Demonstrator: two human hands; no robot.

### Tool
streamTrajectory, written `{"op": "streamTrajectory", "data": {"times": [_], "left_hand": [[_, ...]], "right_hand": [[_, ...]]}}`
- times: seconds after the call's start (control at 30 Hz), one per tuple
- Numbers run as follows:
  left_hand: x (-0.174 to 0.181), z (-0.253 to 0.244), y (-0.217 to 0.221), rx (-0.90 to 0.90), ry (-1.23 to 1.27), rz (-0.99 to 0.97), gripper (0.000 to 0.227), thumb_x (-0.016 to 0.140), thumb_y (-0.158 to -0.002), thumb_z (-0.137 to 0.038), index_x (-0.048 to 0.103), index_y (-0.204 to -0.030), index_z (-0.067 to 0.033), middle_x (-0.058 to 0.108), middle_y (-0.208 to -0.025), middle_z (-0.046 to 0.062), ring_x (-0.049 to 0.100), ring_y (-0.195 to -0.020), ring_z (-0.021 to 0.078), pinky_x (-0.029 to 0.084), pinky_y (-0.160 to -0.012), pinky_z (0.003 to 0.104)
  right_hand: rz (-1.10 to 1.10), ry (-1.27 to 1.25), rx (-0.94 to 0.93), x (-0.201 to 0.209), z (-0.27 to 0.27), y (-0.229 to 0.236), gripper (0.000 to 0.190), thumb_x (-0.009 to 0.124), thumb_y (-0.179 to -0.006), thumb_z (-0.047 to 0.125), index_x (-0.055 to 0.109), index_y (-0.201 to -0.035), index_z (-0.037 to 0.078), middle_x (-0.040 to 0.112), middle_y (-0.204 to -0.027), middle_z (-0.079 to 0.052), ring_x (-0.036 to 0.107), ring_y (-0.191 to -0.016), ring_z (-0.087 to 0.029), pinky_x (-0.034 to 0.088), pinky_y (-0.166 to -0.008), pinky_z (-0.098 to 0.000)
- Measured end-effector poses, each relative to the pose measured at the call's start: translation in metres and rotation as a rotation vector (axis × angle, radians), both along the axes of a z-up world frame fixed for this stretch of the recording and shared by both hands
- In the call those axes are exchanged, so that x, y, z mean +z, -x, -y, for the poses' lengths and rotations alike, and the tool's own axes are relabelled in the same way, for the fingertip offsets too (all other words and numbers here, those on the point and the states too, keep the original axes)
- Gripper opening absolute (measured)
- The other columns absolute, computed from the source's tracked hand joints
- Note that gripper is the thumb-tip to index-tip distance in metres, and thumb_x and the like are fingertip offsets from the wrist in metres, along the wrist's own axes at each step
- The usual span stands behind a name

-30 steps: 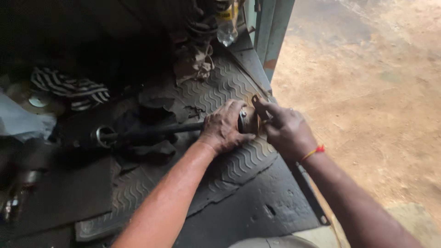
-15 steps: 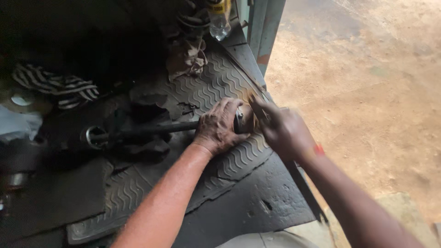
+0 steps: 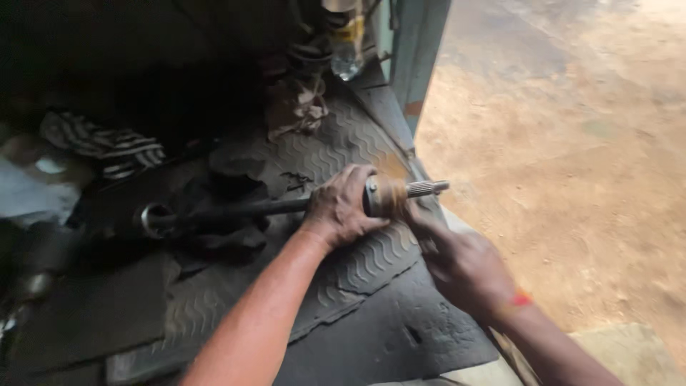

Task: The person uses a metal file to scrape and clean a cylindrical mechanical part, likely a driveshaft or axle component, resting on a rubber mat. They repeatedly wipe the part with a cloth to remove debris and inspect the surface.

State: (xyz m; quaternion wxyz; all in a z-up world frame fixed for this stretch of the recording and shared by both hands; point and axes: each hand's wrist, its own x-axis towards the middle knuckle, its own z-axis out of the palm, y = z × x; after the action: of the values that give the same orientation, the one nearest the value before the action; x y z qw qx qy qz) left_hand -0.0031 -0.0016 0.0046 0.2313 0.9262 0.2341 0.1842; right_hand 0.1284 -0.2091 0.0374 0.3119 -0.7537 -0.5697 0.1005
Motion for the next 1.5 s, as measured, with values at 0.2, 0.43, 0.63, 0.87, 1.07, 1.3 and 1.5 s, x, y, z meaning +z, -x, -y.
{"op": "streamTrajectory", "data": {"times": [0.2,0.43,0.63,0.87,1.07,1.3,1.5], "left_hand": [[0.002,-0.01,-0.012,-0.003,0.059,-0.106,0.099,0.094,-0.056,-0.045,0.049,-0.139,-0.014,0.059,-0.134,0.016,0.059,-0.12,0.0384,0.048,-0.101,0.046],[0.018,-0.023,-0.01,-0.015,0.061,-0.156,0.096,0.094,-0.054,-0.047,0.053,-0.134,-0.0115,0.062,-0.128,0.015,0.06,-0.121,0.036,0.048,-0.103,0.043],[-0.001,-0.007,-0.001,-0.012,-0.002,0.045,0.09,0.092,-0.057,-0.048,0.055,-0.13,-0.0094,0.063,-0.126,0.016,0.062,-0.118,0.0384,0.05,-0.1,0.045],[-0.022,0.01,0.002,0.026,-0.184,0.271,0.084,0.086,-0.068,-0.058,0.057,-0.128,-0.0076,0.065,-0.127,0.017,0.066,-0.116,0.0377,0.054,-0.099,0.046],[-0.012,0.015,-0.001,0.062,-0.16,0.228,0.082,0.085,-0.067,-0.063,0.063,-0.123,-0.0071,0.068,-0.122,0.016,0.069,-0.111,0.0355,0.056,-0.095,0.045],[-0.005,0.016,0.004,0.056,-0.138,0.249,0.077,0.086,-0.069,-0.06,0.064,-0.123,-0.0084,0.069,-0.122,0.014,0.07,-0.109,0.0328,0.057,-0.097,0.043],[-0.009,0.016,0.006,0.063,-0.174,0.219,0.079,0.086,-0.066,-0.056,0.064,-0.127,-0.0094,0.069,-0.124,0.013,0.07,-0.112,0.0337,0.056,-0.099,0.043]], "right_hand": [[-0.163,0.112,0.081,0.01,0.018,-0.013,0.057,0.069,-0.083,0.013,0.061,-0.137,0.03,0.073,-0.079,-0.016,0.071,-0.069,-0.035,0.055,-0.063,-0.0458],[0.123,0.187,0.744,0.007,-0.05,0.049,0.058,0.058,-0.092,0.014,0.059,-0.148,0.028,0.071,-0.104,-0.011,0.069,-0.08,-0.035,0.053,-0.067,-0.0472],[0.22,-0.185,0.884,-0.003,-0.056,0.052,0.03,0.071,-0.086,0.026,0.072,-0.113,0.012,0.066,-0.097,-0.008,0.067,-0.091,-0.028,0.051,-0.08,-0.0412],[0.314,-0.221,0.704,0.028,-0.092,-0.026,0.032,0.071,-0.072,0.014,0.072,-0.103,0.012,0.068,-0.092,-0.009,0.068,-0.086,-0.031,0.053,-0.066,-0.0413],[0.206,-0.212,0.41,0.02,-0.245,-0.074,0.018,0.065,-0.094,0.02,0.074,-0.109,0.014,0.075,-0.097,-0.013,0.072,-0.088,-0.034,0.056,-0.076,-0.0459],[0.59,-0.502,0.419,-0.064,-0.36,-0.054,0.048,0.072,-0.076,0.042,0.075,-0.117,0.018,0.076,-0.11,-0.017,0.07,-0.095,-0.037,0.055,-0.08,-0.0471],[0.069,-0.076,0.311,-0.087,-0.375,-0.094,0.038,0.071,-0.096,0.048,0.074,-0.112,0.013,0.076,-0.1,-0.017,0.074,-0.087,-0.033,0.058,-0.074,-0.0445]]}}
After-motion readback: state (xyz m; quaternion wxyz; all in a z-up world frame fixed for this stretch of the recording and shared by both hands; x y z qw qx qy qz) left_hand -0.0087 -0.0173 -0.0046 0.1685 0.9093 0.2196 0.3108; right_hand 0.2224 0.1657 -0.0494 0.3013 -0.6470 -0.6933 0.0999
